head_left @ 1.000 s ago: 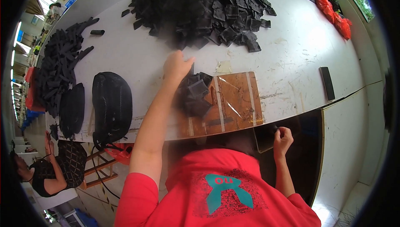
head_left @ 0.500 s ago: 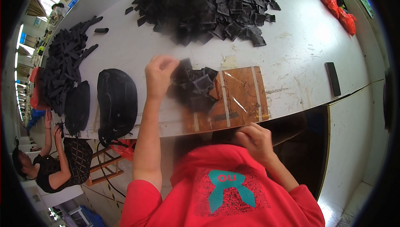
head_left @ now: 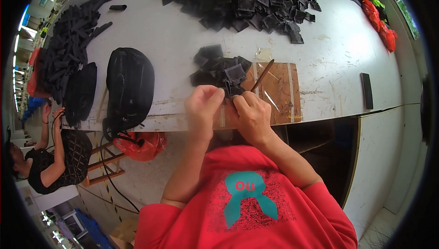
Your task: Applying adhesive to small black components at a factory workbench using a manual applicator.
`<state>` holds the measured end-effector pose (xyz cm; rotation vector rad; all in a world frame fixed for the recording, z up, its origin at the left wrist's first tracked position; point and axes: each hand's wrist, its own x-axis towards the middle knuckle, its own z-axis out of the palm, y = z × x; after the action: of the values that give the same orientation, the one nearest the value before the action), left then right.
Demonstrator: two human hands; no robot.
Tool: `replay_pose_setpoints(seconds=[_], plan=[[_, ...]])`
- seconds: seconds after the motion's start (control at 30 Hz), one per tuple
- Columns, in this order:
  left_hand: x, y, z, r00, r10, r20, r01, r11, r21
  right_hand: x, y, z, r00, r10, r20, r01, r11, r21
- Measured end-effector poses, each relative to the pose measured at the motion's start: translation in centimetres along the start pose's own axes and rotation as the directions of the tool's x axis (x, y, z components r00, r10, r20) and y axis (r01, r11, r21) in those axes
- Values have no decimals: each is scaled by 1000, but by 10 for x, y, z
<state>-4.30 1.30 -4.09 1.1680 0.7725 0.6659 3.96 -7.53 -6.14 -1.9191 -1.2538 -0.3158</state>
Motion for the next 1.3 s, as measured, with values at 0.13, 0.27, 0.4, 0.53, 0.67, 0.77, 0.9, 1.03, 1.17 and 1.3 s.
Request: replay_pose_setpoints(seconds=[0.13, 0.27, 0.4, 0.53, 0.67, 0.77, 0.9, 1.03, 1.17, 1.3], plan=[[2, -4, 3, 999, -32, 39, 31, 999, 36, -7, 3, -3, 992, -83, 91, 96, 985, -146], [4, -17, 0, 995, -53, 83, 48, 997, 59, -7, 6, -12, 972, -172, 160, 206, 951, -231], [1, -16, 3, 992, -71, 103, 55, 988, 147, -10, 9, -22, 973, -61, 222, 91, 988, -128], [-8, -17, -1, 970, 40, 242, -116, 944, 310, -4, 3, -40, 919, 259, 298, -358, 864, 354], [-27, -14, 17, 973, 166, 158, -206, 938, 279, -7, 2, -35, 959, 245, 142, -281, 888, 364], [-20, -29, 25, 743, 659, 116, -567, 529, 631, -12, 3, -18, 992, 124, -12, -122, 983, 136], [-14, -8, 24, 969, -229, 89, 245, 913, -325, -13, 10, -21, 895, 436, 90, -439, 829, 347], [-10, 8, 12, 803, -272, 531, 545, 696, -468, -1, 9, -45, 573, 501, 648, -607, -272, 747], [-21, 5, 38, 969, 214, 125, -227, 969, 103, -8, 14, -45, 669, 175, 722, -409, -725, 554], [7, 25, 30, 982, -164, 89, 187, 866, -463, 34, -3, -93, 634, 501, 589, -668, -30, 744]])
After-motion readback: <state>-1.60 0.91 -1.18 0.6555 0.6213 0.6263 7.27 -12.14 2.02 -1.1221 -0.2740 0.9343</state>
